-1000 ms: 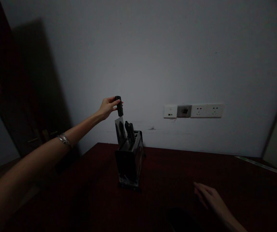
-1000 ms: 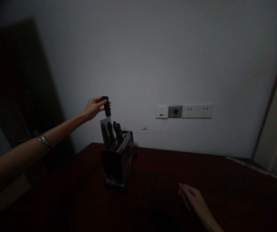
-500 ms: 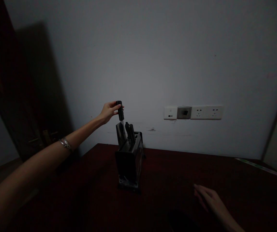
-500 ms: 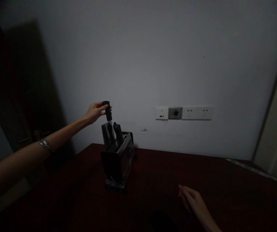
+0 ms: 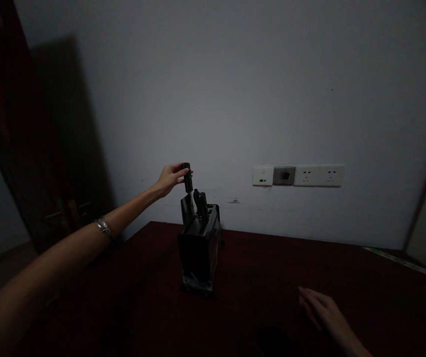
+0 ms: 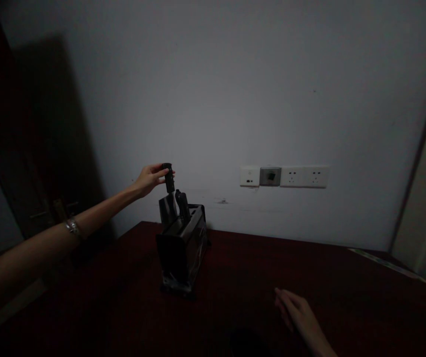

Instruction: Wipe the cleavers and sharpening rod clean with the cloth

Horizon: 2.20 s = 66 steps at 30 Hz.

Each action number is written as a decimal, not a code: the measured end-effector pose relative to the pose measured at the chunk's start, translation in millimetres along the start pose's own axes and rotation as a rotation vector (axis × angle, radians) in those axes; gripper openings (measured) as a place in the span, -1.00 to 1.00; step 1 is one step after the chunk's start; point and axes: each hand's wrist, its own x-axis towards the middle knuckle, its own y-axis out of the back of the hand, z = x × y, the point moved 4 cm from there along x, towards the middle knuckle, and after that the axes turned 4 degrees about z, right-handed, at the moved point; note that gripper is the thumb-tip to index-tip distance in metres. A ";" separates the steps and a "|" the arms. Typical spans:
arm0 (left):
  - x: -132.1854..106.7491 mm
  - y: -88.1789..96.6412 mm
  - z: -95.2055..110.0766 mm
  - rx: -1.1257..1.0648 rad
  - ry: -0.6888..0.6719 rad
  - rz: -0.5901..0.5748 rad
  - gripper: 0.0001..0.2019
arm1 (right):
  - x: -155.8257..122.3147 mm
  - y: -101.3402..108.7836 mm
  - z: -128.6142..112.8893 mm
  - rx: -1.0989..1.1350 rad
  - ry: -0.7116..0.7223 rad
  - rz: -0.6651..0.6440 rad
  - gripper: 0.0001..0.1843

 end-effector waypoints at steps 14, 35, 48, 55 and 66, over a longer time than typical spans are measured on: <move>-10.0 1.6 -10.8 -0.012 0.019 0.002 -0.76 | -0.5 -0.4 -0.6 -0.002 -0.007 0.007 -0.46; -22.7 1.7 -26.5 -0.019 0.048 0.009 -0.69 | -0.1 0.1 0.5 -0.014 -0.012 0.011 -0.43; -32.7 0.5 -36.9 -0.025 0.052 0.022 -0.69 | 4.2 1.5 7.9 -0.042 0.029 0.005 -0.48; -40.1 -2.3 -39.8 -0.036 0.069 0.029 -0.68 | 1.2 1.0 2.9 -0.064 0.049 -0.015 -0.48; -45.6 -1.7 -50.7 -0.018 0.082 0.056 -0.65 | -2.4 -1.5 -7.2 -0.036 0.031 -0.001 -0.46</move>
